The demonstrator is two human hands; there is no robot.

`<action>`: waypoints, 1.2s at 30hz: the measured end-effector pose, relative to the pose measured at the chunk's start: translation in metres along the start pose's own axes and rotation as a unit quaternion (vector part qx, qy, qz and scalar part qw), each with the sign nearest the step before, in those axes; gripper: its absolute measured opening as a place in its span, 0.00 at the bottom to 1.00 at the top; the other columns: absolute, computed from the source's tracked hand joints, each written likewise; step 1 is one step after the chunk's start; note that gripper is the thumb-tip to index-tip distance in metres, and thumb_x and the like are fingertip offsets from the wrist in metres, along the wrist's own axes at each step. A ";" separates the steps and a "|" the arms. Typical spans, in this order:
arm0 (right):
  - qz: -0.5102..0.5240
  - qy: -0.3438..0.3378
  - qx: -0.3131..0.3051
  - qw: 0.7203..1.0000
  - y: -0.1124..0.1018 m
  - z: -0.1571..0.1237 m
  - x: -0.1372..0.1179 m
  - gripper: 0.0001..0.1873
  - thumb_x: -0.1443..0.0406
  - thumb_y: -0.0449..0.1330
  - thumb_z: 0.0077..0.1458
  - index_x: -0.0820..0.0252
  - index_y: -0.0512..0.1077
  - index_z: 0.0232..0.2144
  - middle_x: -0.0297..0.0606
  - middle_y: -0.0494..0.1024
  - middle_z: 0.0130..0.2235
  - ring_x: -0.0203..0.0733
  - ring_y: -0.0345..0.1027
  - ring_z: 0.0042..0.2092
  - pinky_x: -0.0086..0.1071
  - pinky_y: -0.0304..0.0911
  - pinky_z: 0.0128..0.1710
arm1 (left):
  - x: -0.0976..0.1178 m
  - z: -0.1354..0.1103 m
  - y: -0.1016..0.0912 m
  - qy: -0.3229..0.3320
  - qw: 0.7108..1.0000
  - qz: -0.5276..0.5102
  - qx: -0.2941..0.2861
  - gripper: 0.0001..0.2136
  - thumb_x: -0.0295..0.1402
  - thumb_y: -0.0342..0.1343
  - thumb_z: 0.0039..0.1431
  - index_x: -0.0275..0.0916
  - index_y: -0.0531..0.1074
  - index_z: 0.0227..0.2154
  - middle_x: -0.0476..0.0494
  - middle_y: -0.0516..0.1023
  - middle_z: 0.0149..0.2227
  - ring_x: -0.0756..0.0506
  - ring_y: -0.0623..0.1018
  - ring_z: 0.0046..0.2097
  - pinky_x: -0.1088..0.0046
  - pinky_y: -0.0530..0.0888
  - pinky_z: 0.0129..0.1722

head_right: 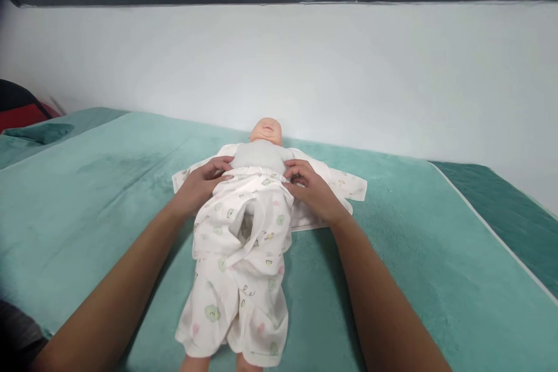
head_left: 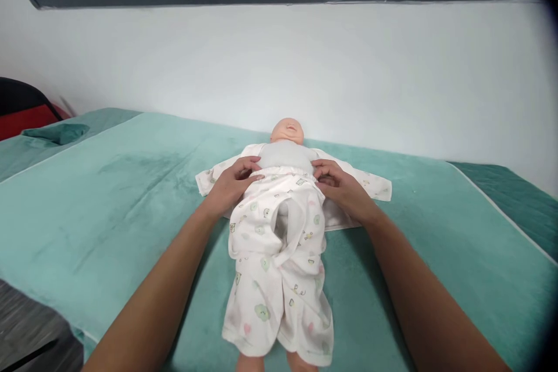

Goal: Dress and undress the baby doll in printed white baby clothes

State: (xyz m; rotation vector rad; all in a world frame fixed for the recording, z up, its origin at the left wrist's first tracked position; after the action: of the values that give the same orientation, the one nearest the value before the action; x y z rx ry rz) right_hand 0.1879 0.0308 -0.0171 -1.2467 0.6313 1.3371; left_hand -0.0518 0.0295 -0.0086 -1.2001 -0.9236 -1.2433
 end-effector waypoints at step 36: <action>-0.341 0.014 0.141 0.929 -0.026 0.077 0.025 0.15 0.54 0.46 0.64 0.53 0.68 0.35 0.39 0.76 0.31 0.48 0.66 0.33 0.37 0.55 0.34 | -0.019 0.093 -0.017 -0.016 0.984 0.147 0.099 0.11 0.40 0.56 0.58 0.41 0.64 0.25 0.51 0.67 0.27 0.48 0.66 0.31 0.70 0.63 0.34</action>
State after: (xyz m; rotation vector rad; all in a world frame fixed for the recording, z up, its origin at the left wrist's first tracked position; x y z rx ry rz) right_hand 0.1944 0.1155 -0.0090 -1.1021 0.3382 0.6238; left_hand -0.0624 0.1257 -0.0084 -1.1517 -0.8368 -0.8779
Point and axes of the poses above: each hand's wrist, its own z-axis towards the middle knuckle, its own y-axis out of the palm, x = y × z, the point moved 10 cm from there along z, towards the middle knuckle
